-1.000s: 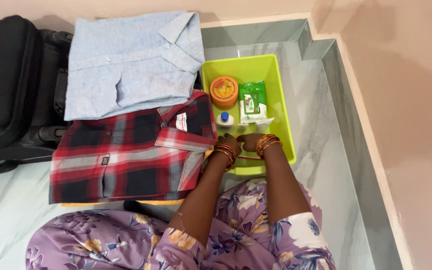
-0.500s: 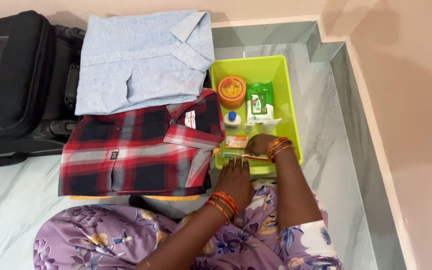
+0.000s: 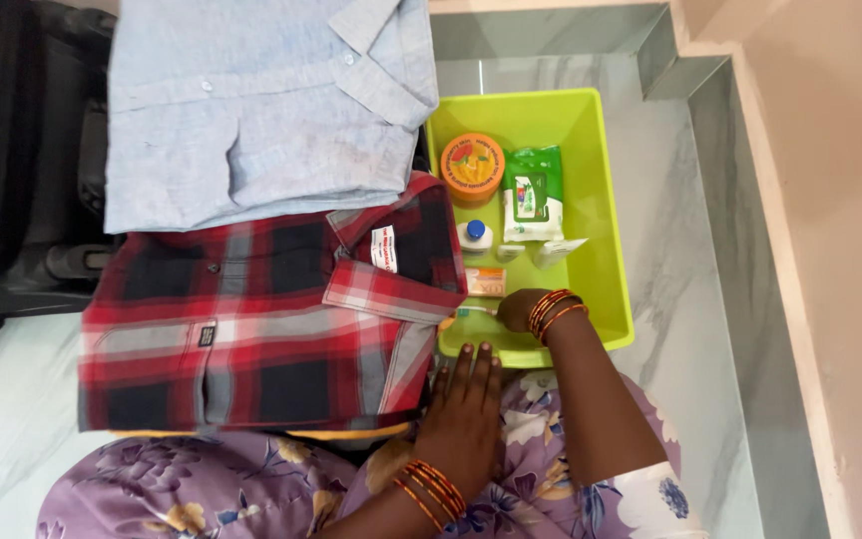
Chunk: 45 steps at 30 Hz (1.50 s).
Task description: The person sits on the floor and repeatedly picks up, folds, and restacks two shirts while also handling small toiletry items from a green plastic bin. The person adjusts the pile of clothes and the contents of the bin multiple times without placing items into the suitcase.
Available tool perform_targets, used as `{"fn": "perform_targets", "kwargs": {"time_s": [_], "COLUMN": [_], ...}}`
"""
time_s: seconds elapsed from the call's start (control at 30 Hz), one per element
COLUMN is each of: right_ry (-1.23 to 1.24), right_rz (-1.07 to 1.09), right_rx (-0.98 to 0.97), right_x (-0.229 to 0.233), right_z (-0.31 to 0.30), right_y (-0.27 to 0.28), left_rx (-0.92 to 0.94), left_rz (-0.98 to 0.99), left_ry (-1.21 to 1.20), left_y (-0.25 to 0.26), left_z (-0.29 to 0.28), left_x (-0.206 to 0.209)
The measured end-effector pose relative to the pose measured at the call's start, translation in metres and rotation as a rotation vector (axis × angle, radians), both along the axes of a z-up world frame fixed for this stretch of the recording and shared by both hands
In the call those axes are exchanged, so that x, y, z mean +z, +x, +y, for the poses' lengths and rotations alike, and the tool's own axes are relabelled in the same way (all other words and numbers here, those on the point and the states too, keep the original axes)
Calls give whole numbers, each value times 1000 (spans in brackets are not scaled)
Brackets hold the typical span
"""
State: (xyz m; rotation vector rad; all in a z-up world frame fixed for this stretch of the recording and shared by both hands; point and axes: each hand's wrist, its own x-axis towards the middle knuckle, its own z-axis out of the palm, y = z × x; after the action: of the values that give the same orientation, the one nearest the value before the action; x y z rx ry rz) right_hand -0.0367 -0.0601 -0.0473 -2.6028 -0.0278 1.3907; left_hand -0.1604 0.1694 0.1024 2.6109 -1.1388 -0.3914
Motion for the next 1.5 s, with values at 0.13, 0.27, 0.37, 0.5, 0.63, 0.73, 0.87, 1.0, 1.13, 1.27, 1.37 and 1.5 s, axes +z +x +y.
{"fn": "perform_targets", "kwargs": {"time_s": [0.13,0.27,0.37,0.5,0.63,0.73,0.87,1.0,1.13,1.27,1.37,1.5], "right_ry": [29,42,113,242,272,7,44,333,237,-18,-141,-214], "right_rz": [-18,-2,-92,-220,-627,-771,-1240,-1548,-1428,-1353,-1419,-1475], "right_rx": [14,23,-10,-110,-4,-300,-394,-108,158,182,132,159], "right_x": [-1,3,17,46,92,139,207,246,243,226,214,208], "right_z": [-6,-6,-10,-23,-19,6,75,171,258,293,303,302], "right_y": [-4,1,-6,-13,-27,-56,-97,-121,-128,-123,-120,-120], "left_rx": [-9,4,29,-90,-151,-1,605,757,966,1000,1016,955], "left_rz": [23,57,92,241,355,258,-52,-621,-209,150,387,335], "left_ry": [-35,-104,-124,-129,-215,-307,-566,-667,-657,-750,-636,-701], "left_y": [1,3,-1,-7,6,28,81,115,147,164,168,167], "left_z": [2,4,6,17,52,106,206,311,360,375,379,374], "left_x": [-6,-8,5,41,85,104,107,68,4,-30,-30,-23]}}
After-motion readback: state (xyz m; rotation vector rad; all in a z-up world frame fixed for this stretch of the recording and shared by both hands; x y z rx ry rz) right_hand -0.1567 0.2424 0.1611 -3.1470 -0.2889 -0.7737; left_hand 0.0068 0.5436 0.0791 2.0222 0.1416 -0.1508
